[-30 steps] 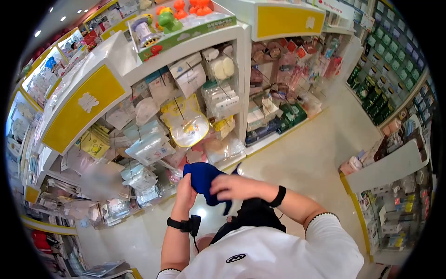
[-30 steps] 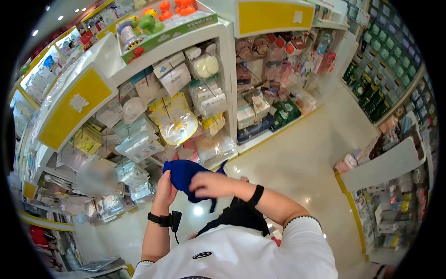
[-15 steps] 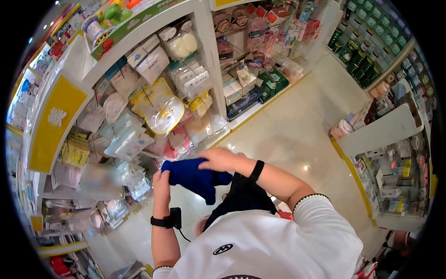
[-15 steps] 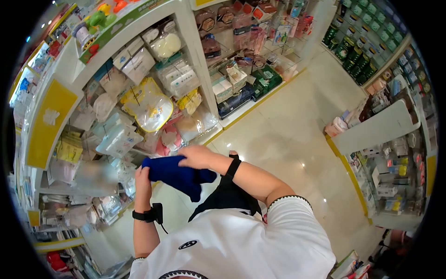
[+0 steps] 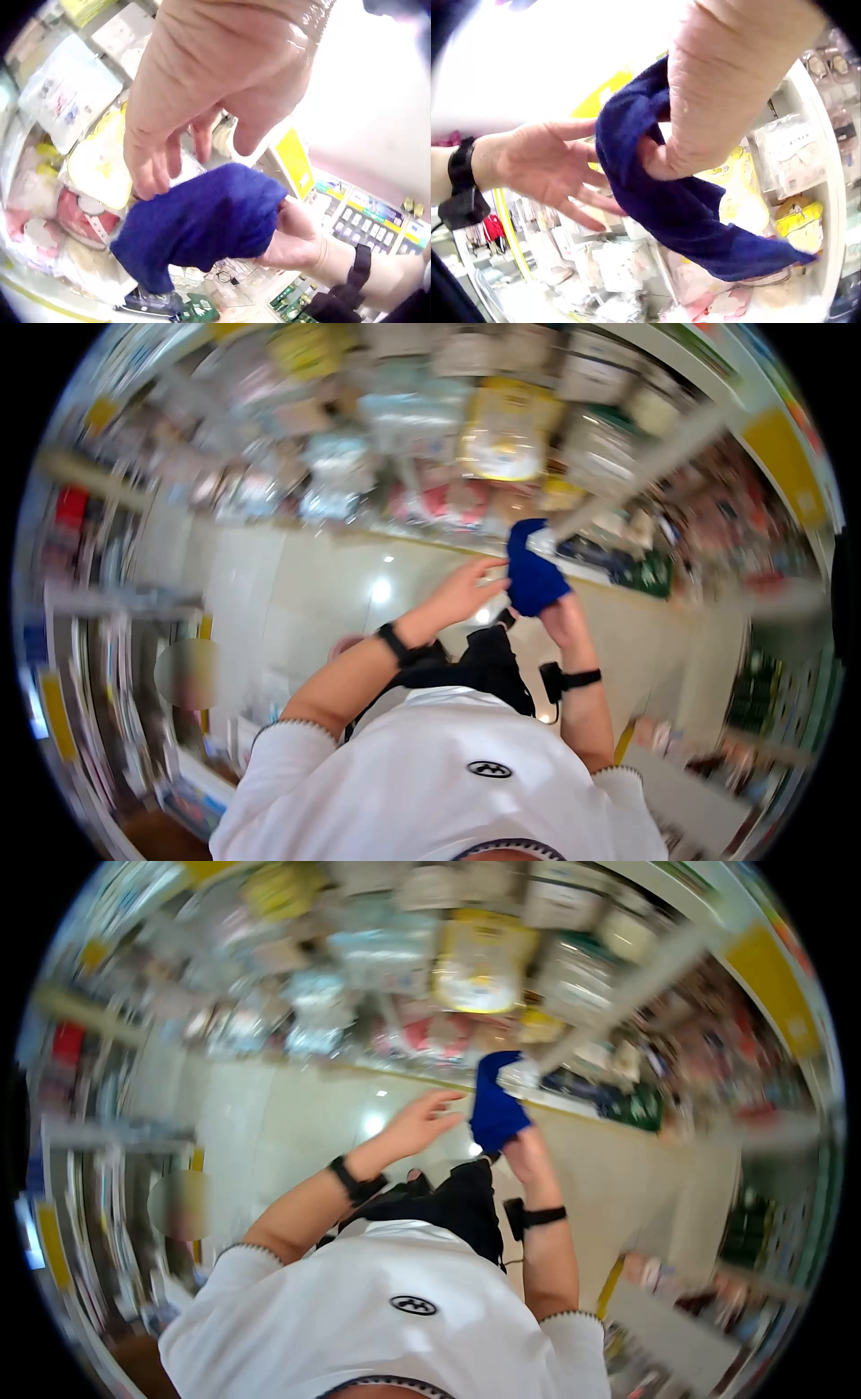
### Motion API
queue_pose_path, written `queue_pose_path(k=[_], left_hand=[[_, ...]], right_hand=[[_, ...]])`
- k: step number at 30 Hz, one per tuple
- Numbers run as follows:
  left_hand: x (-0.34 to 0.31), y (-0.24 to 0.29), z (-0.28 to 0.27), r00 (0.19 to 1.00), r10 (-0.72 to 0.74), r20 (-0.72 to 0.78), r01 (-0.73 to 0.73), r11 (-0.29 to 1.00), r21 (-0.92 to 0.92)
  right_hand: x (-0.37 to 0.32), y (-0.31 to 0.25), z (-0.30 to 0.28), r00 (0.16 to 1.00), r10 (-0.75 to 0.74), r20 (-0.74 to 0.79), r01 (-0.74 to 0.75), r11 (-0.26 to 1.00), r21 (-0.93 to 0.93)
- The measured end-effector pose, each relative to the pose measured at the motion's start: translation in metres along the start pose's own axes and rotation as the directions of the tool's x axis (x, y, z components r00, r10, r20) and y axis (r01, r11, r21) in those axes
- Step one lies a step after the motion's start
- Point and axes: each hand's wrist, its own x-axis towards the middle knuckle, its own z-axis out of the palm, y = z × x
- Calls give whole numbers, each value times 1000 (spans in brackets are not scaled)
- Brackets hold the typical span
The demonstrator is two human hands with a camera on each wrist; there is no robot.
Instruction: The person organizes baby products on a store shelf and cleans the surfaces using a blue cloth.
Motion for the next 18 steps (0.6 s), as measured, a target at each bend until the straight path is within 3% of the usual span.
queue_pose_path(k=[1, 4, 6, 8, 9, 12, 13, 14, 15, 18], left_hand=[[8, -15, 11, 998, -25, -49, 20, 996, -88], [10, -17, 26, 998, -52, 41, 63, 937, -344], [-5, 3, 18, 998, -46, 38, 57, 911, -409], [-7, -5, 19, 999, -5, -49, -22, 837, -546], [-9, -1, 17, 995, -48, -89, -24, 742, -670], [3, -10, 25, 889, -220, -402, -19, 859, -512], [8, -14, 31, 863, -268, -428, 2, 850, -527], [11, -14, 34, 852, -304, -427, 28, 840, -542], [12, -10, 34, 891, -279, -357, 11, 802, -597], [15, 3, 36, 985, -137, -109, 2, 632, -775]], right_hand=[[1, -2, -2, 999, 47, 25, -48, 998, 50], [6, -2, 9, 987, 127, 96, -142, 975, 171], [6, -3, 14, 980, 125, 157, -157, 964, 213], [6, -2, 19, 977, 143, 156, -181, 948, 263], [8, -1, 18, 977, 167, 136, -197, 947, 252], [20, -6, 13, 959, 199, 200, -246, 936, 252], [24, -8, 10, 956, 211, 204, -257, 937, 237], [27, -8, 9, 951, 228, 209, -273, 937, 219], [25, -9, 10, 971, 210, 117, -227, 960, 164], [30, -22, -3, 969, 243, 45, -247, 957, 153]])
